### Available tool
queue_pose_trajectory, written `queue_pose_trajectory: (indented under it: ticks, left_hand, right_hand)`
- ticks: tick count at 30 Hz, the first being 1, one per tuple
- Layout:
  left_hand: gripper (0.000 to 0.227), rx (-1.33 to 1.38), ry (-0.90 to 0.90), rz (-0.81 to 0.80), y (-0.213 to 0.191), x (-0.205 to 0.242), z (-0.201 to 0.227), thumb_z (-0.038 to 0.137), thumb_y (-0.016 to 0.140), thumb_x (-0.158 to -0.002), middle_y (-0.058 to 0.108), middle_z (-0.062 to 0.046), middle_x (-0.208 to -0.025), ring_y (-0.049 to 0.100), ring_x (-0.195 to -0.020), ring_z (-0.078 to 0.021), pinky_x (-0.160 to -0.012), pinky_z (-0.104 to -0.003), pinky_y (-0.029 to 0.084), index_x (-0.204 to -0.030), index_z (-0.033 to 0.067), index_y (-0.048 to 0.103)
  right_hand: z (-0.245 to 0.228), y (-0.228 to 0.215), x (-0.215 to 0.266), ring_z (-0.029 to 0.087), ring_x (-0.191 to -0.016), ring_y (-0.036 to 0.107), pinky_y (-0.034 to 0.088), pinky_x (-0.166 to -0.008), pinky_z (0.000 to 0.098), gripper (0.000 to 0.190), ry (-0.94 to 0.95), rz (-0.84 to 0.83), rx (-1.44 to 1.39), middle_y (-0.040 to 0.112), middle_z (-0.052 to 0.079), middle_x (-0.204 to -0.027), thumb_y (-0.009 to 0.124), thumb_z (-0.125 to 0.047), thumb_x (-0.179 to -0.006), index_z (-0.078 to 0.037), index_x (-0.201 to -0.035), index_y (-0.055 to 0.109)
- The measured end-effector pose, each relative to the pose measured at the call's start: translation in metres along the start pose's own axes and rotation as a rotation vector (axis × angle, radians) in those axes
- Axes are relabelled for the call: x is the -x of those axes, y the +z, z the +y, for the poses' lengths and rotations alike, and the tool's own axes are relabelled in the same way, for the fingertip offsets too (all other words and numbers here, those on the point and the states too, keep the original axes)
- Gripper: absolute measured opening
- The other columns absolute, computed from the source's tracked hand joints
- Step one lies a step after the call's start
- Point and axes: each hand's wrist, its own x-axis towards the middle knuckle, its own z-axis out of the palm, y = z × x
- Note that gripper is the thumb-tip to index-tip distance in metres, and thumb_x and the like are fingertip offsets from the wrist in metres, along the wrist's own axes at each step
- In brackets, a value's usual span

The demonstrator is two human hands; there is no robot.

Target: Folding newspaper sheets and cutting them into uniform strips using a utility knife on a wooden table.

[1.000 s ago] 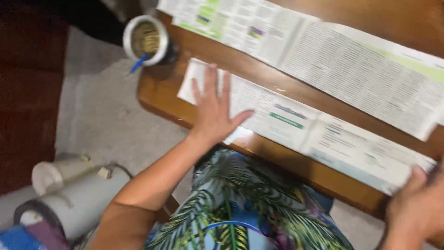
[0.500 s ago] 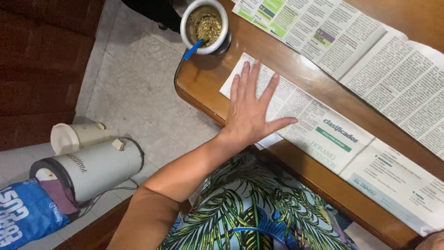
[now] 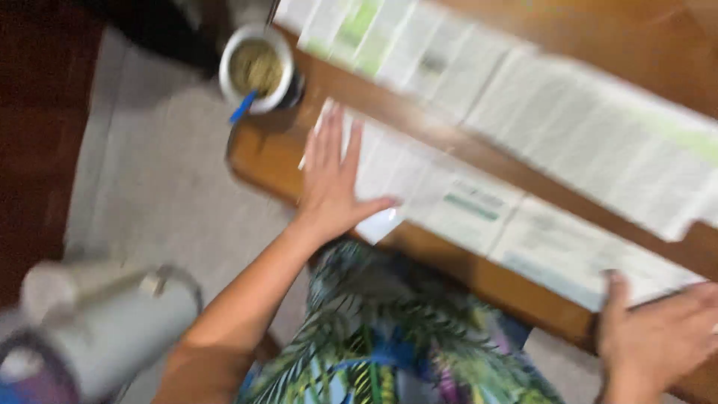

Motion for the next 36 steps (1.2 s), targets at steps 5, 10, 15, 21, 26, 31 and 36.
queue_pose_trajectory:
  ticks: [5,10,15,21,26,31,36]
  left_hand:
    - [0.079,-0.087,0.209,0.066,-0.004,0.003,0.002,0.059,0.055,-0.082,0.002,-0.018,-0.151,0.005,-0.138,-0.0427,-0.105,-0.066,0.005,-0.144,0.0302,0.017]
    - [0.087,0.03,0.519,-0.075,-0.027,0.007,0.042,-0.009,0.054,-0.066,0.022,-0.007,-0.148,0.034,-0.127,-0.0344,-0.105,-0.047,0.027,-0.141,0.0248,0.026]
    - [0.104,-0.144,0.623,-0.268,-0.015,0.009,0.066,-0.016,0.064,-0.048,0.031,-0.012,-0.139,0.032,-0.12,-0.0359,-0.097,-0.062,0.026,-0.137,0.026,0.032]
    - [0.013,0.148,0.182,-0.025,0.001,0.005,0.107,0.025,0.055,-0.084,0.048,-0.011,-0.099,0.04,-0.105,-0.0329,-0.092,-0.074,0.02,-0.086,0.0115,0.058]
    - [0.059,-0.129,0.056,0.194,0.019,0.005,0.118,0.067,0.047,-0.078,0.049,-0.01,-0.097,0.041,-0.1,-0.0299,-0.095,-0.067,0.016,-0.086,0.0093,0.052]
    - [0.064,0.084,0.07,0.158,0.022,0.007,0.113,0.066,0.064,-0.063,0.044,-0.01,-0.104,0.037,-0.107,-0.031,-0.095,-0.071,0.01,-0.092,0.0102,0.05]
    - [0.074,0.151,0.055,0.08,0.022,0.007,0.11,0.068,0.068,-0.056,0.042,-0.011,-0.11,0.033,-0.113,-0.0314,-0.096,-0.072,0.003,-0.101,0.0118,0.05]
  right_hand:
    - [-0.036,-0.014,-0.08,0.034,-0.138,-0.001,-0.007,-0.106,0.0549,0.099,0.304,-0.159,-0.142,0.004,0.029,-0.146,0.008,-0.072,-0.086,0.012,-0.139,0.008]
    - [-0.044,-0.032,-0.081,0.038,-0.136,-0.002,-0.001,-0.106,0.0529,0.096,0.346,-0.157,-0.265,0.002,0.033,-0.144,0.015,-0.065,-0.085,0.014,-0.138,0.006]
    - [-0.043,-0.029,-0.079,0.038,-0.136,-0.004,-0.002,-0.106,0.0545,0.095,0.33,-0.105,-0.342,0.0,0.033,-0.144,0.017,-0.065,-0.083,0.012,-0.138,0.003]
    - [-0.044,-0.028,-0.077,0.041,-0.136,-0.002,-0.003,-0.106,0.0548,0.095,0.304,-0.06,-0.365,0.001,0.035,-0.143,0.017,-0.066,-0.083,0.01,-0.139,0.006]
    - [-0.041,-0.023,-0.078,0.039,-0.136,-0.003,-0.002,-0.106,0.0548,0.096,0.306,-0.067,-0.346,0.0,0.033,-0.144,0.015,-0.068,-0.082,0.008,-0.14,0.005]
    - [-0.039,-0.027,-0.079,0.042,-0.135,0.0,0.0,-0.106,0.056,0.091,0.277,-0.049,-0.358,0.001,0.034,-0.143,0.019,-0.062,-0.086,0.011,-0.139,0.007]
    - [-0.029,-0.026,-0.077,0.036,-0.138,-0.005,-0.006,-0.11,0.0474,0.092,0.295,-0.134,-0.408,-0.005,0.026,-0.146,0.013,-0.065,-0.084,0.007,-0.14,0.0]
